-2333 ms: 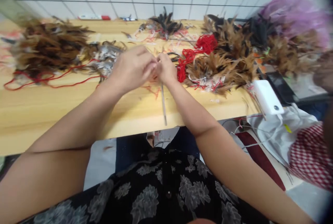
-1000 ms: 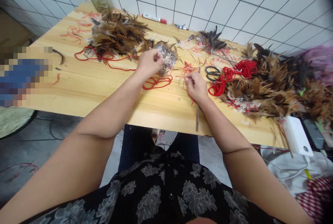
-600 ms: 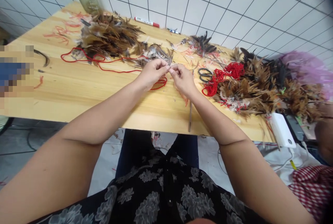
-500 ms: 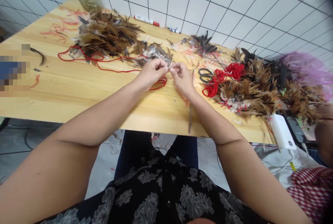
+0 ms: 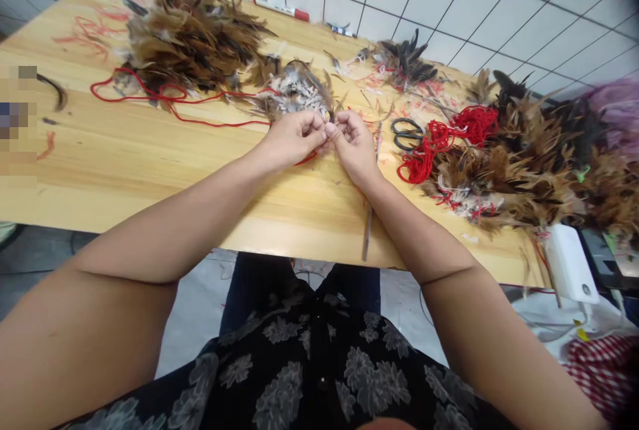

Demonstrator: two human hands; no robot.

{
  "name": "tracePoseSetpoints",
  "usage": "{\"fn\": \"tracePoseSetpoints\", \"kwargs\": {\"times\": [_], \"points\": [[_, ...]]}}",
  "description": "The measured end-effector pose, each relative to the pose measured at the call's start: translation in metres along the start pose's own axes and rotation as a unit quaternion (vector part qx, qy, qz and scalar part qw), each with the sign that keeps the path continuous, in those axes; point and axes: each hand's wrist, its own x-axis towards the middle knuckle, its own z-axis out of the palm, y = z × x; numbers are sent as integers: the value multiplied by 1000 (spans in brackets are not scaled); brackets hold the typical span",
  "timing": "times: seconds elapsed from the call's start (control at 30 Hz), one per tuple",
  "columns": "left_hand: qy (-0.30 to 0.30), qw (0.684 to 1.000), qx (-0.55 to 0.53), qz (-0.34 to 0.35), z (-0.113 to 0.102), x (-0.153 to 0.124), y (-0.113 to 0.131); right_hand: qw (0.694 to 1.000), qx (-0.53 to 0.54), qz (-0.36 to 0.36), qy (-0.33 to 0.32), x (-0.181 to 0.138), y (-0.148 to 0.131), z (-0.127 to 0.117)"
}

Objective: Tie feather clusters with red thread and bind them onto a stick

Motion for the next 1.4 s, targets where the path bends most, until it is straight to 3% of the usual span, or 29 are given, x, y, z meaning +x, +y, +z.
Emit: {"fn": "tracePoseSetpoints", "kwargs": {"times": [0.27, 0.4, 0.8, 1.07, 1.4], "points": [[-37, 996, -76, -3, 1, -4, 12, 999, 29, -10, 37, 2, -2, -4], [-22, 995, -95, -6, 0, -4, 19, 998, 35, -24, 35, 3, 4, -2], [-20, 992, -115, -46, 3, -6, 18, 997, 16, -57, 42, 2, 3, -5], [-27, 995, -91, -35, 3, -4, 12, 997, -22, -58, 49, 4, 10, -4], [-21, 985, -163, -43, 2, -4, 15, 997, -47, -56, 17, 0, 10, 0]]}}
